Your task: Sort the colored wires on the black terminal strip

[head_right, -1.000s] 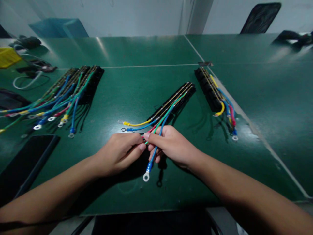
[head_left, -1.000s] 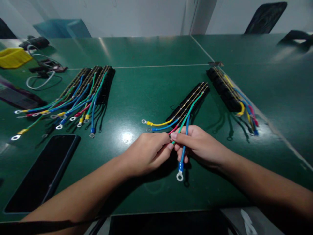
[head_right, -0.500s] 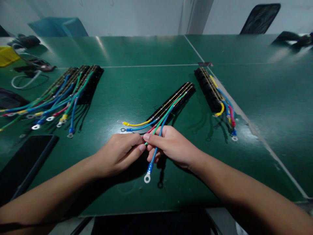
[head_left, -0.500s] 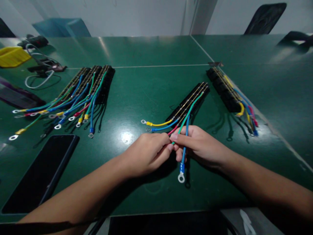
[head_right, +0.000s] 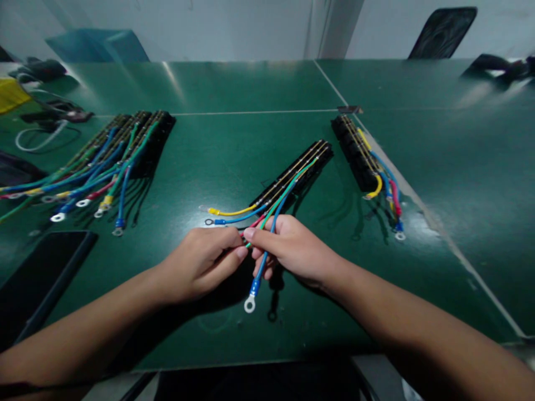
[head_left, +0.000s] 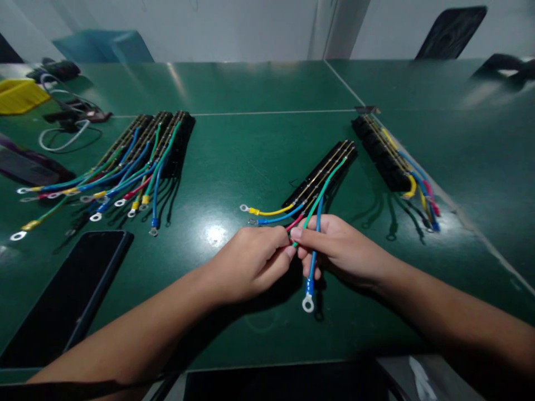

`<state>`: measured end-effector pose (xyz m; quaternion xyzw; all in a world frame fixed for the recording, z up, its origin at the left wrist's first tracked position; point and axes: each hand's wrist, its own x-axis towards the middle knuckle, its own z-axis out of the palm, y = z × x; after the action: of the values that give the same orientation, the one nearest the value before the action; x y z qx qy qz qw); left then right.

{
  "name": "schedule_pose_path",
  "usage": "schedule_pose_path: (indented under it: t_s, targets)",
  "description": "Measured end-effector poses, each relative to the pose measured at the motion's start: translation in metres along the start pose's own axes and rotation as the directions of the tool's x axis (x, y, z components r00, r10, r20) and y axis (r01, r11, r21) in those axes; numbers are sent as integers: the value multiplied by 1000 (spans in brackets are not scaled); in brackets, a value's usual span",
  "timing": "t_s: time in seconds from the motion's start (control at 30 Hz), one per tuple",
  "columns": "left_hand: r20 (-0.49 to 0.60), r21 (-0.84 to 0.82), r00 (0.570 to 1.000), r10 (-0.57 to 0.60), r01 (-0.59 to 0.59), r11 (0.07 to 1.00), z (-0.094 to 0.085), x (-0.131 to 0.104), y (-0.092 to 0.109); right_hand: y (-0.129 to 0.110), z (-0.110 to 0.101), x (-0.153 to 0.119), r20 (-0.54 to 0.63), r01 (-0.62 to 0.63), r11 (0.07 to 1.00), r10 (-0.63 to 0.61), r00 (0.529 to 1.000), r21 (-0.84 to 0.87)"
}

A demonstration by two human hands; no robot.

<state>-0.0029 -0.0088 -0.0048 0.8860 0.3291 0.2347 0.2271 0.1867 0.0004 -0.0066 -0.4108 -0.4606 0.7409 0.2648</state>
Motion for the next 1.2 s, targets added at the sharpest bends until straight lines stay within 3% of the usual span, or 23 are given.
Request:
schedule_pose_path:
  t_s: [0.3,0.53,1.2]
  targets:
    - [-129,-42,990,-55,50,998,1,-1,-2,-2,2,0,-13,-2,1000,2,1000,0]
    - [-57,18,998,-30,31,999,-2,0,0,-2,1,-1,-26,-8,1000,8,1000,-20]
    - [-35,-81,999,-42,39,996,-2,-1,0,-1,0,-1,7,-8,999,8,1000,-31]
